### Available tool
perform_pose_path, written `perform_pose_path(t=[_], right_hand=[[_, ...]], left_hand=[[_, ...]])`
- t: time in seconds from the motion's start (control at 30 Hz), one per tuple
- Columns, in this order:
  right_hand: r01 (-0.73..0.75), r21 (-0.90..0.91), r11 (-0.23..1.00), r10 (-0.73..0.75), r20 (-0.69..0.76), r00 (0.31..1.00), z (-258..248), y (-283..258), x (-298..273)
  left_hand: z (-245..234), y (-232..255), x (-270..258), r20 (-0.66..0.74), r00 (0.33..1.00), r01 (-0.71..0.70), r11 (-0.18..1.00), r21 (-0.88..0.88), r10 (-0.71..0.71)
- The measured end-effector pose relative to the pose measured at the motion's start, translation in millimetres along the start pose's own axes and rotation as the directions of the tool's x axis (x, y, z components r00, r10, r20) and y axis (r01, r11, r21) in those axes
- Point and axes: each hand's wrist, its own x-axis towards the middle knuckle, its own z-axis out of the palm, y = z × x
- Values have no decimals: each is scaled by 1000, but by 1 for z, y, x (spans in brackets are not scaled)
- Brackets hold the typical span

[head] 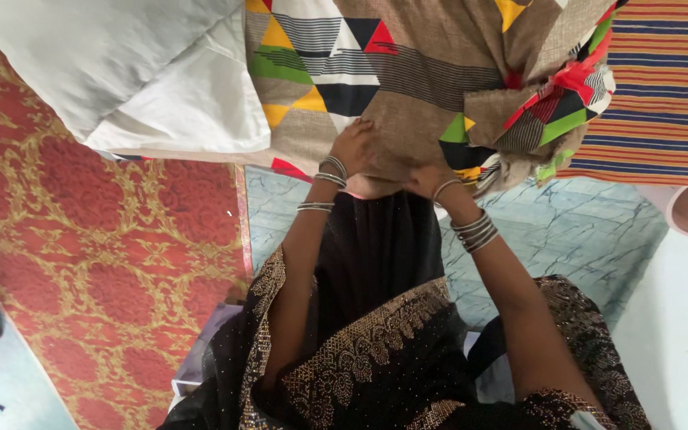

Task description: The person folds a large geometric-patterned blanket while kneeling on a striped rug.

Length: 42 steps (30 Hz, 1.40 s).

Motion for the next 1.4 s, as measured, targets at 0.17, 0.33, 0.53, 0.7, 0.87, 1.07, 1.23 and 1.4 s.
perform_pose_path(t=[0.17, 0.33, 0.53, 0.7, 0.87, 1.07, 1.23, 1.4], right_hand=[[63, -19, 998, -64, -483, 873, 8, -30, 38], [-34, -308, 951, -150, -553, 820, 49, -43, 69], [135, -55, 989, -145, -432, 890, 76, -27, 78], [193, 177, 965, -201, 30, 979, 65, -1, 78], [-22, 74, 997, 10, 158, 987, 56, 3, 76], [57, 517, 854, 158, -363, 918, 48, 44, 38], [1, 653, 757, 549, -638, 539, 34, 112, 13], [-10, 720, 694, 718, -693, -56, 15, 213, -37]], left_hand=[[8, 8, -13, -83, 997, 12, 988, 154, 1], [11, 16, -20, -25, 995, 97, 934, 345, -95], [-11, 13, -4, 287, 946, 67, 960, 272, -148], [-20, 28, 0, 613, 714, 210, 939, 273, -338], [-19, 32, -8, 739, 613, 376, 926, 39, -280], [12, 56, 9, 594, 738, 390, 921, 10, -320], [16, 86, 25, 440, 808, 499, 852, -156, -392], [38, 109, 79, 156, 976, 168, 982, -81, -154]])
